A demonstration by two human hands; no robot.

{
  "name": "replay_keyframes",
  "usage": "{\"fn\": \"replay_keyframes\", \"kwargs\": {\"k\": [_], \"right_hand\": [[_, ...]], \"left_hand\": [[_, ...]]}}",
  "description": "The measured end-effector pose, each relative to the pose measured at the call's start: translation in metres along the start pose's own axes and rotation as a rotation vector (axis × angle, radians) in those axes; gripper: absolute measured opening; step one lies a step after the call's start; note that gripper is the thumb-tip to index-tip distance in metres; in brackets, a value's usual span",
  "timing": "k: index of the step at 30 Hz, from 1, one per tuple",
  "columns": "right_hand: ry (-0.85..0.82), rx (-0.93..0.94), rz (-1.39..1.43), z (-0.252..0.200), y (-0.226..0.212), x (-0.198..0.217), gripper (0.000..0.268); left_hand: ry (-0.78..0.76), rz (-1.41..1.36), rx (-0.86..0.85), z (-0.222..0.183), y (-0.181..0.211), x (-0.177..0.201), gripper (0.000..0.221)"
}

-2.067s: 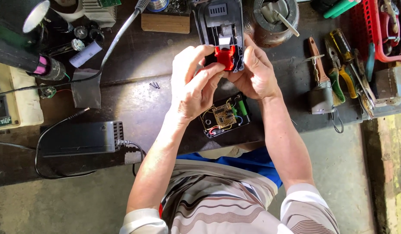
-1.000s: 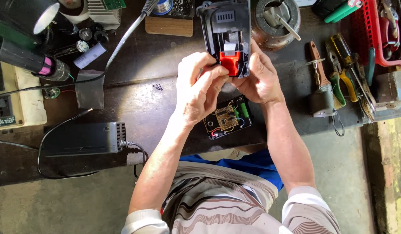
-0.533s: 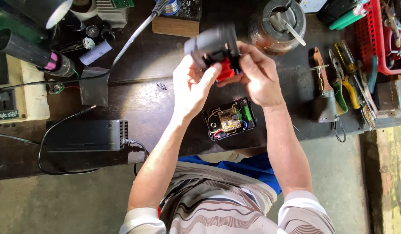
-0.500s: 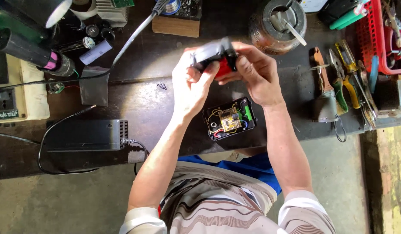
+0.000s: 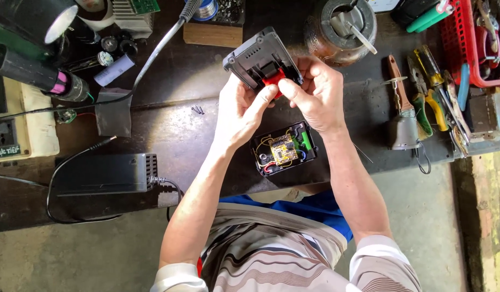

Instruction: Assembling the two halves of a battery casing and fastening them together using a manual screwdriver.

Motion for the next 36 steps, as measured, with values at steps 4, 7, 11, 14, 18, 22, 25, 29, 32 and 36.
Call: {"fn": "replay_keyframes", "kwargs": {"k": [4,7,11,14,18,22,25,29,32,36], "right_hand": [[-0.038,-0.046,0.064,0.0,-0.003,0.0,0.027],[-0.033,-0.084,0.032,0.0,-0.007,-0.001,0.034],[-0.037,-0.068,0.026,-0.002,-0.006,-0.003,0.03],[-0.038,-0.059,0.012,-0.002,-0.004,-0.004,0.03],[-0.085,-0.078,0.038,-0.001,-0.01,-0.003,0.025],[-0.151,-0.165,0.138,0.0,-0.01,0.009,0.021],[-0.095,-0.165,0.272,0.0,-0.005,0.013,0.048],[-0.156,-0.152,0.264,0.001,-0.003,0.014,0.037],[-0.16,-0.162,0.262,0.001,-0.008,0.012,0.035],[-0.153,-0.152,0.235,0.0,-0.008,0.014,0.042]], "left_hand": [[0.004,0.093,0.019,0.003,0.008,0.0,0.039],[0.006,0.052,0.03,0.003,0.008,-0.001,0.04],[0.032,0.079,0.044,0.001,0.003,0.0,0.039],[0.041,0.097,0.023,0.0,0.001,0.001,0.037],[0.071,0.002,0.113,0.002,0.002,0.003,0.035],[0.021,-0.312,0.224,0.006,0.007,0.005,0.037],[0.019,-0.481,0.307,0.005,0.006,0.007,0.032],[-0.014,-0.488,0.32,0.006,0.004,0.008,0.027],[-0.025,-0.503,0.268,0.005,0.002,0.007,0.028],[-0.064,-0.53,0.244,0.005,0.0,0.007,0.032]]}}
Point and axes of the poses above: each hand's wrist, its own z-axis towards the middle knuckle, its own x-axis out of the back of the hand, y = z × x, the point moved 1 cm from there along z, towards the middle knuckle, and after that the axes turned 5 degrees about -x, right-handed, at the moved point
